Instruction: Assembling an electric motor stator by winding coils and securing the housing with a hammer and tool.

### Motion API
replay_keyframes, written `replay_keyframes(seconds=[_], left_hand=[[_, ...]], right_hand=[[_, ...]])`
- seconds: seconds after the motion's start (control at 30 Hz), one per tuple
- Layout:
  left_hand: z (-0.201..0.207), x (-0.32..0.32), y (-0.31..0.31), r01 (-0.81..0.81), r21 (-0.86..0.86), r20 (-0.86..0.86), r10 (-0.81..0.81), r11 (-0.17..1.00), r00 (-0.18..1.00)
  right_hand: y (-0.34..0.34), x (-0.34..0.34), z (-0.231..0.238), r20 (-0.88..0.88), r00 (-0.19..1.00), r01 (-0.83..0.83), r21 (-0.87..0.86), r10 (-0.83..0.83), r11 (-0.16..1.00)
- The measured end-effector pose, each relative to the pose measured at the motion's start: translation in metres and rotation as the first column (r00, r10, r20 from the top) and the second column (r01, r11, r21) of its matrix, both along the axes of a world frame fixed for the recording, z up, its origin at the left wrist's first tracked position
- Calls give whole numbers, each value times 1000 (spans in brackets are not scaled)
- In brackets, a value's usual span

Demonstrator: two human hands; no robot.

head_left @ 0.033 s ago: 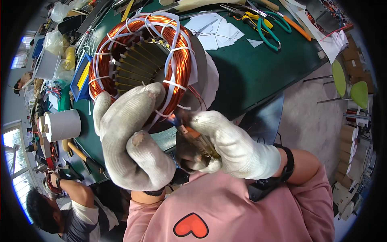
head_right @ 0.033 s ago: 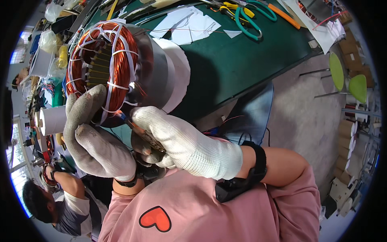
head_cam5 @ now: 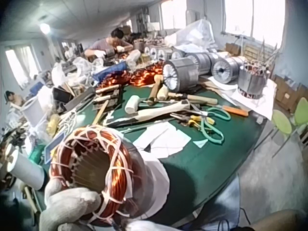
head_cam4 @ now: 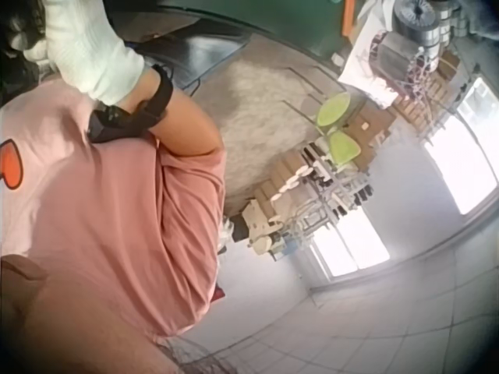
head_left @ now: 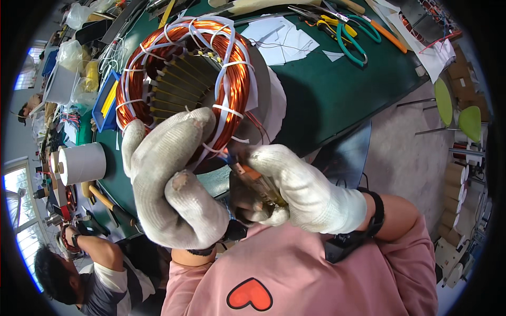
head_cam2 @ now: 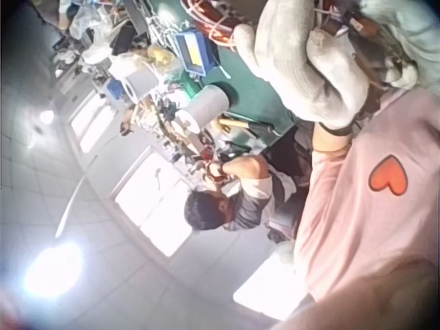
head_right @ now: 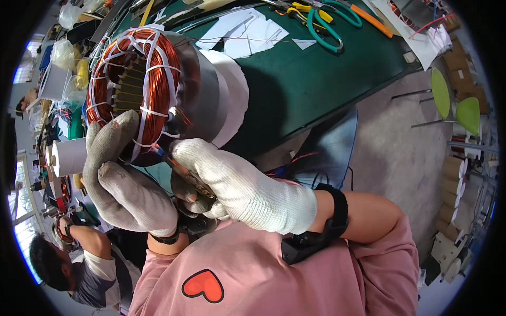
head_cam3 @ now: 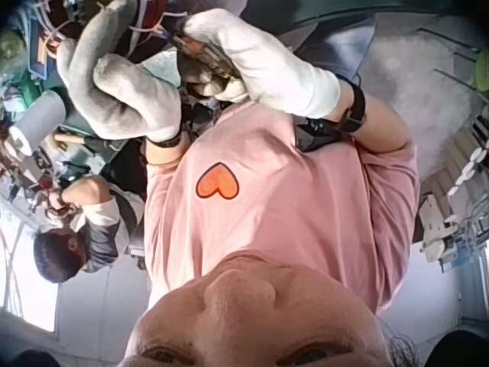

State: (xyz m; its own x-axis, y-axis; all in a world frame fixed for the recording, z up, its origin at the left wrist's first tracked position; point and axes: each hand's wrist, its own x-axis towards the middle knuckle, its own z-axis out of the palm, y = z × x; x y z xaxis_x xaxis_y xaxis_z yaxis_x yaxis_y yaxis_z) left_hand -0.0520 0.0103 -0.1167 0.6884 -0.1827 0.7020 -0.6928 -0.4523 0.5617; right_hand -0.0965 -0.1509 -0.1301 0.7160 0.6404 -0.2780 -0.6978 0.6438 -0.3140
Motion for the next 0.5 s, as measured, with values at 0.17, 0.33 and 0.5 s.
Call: replay_keyframes(seconds=[0.17,0.33,0.5], left_hand=[[1,5,-1,72,-78,39,-69,994,997],[11,8,4,20,319,161,-75,947,984],[20,8,1,60,142,92,-73,988,993]], right_hand=[[-8,5,17,-164,986,-68,-167,40,984],[-23,-4,4,45,998,-18,-313,33,950],[-48,-15,-21,209,976,-22,-190,62,982]])
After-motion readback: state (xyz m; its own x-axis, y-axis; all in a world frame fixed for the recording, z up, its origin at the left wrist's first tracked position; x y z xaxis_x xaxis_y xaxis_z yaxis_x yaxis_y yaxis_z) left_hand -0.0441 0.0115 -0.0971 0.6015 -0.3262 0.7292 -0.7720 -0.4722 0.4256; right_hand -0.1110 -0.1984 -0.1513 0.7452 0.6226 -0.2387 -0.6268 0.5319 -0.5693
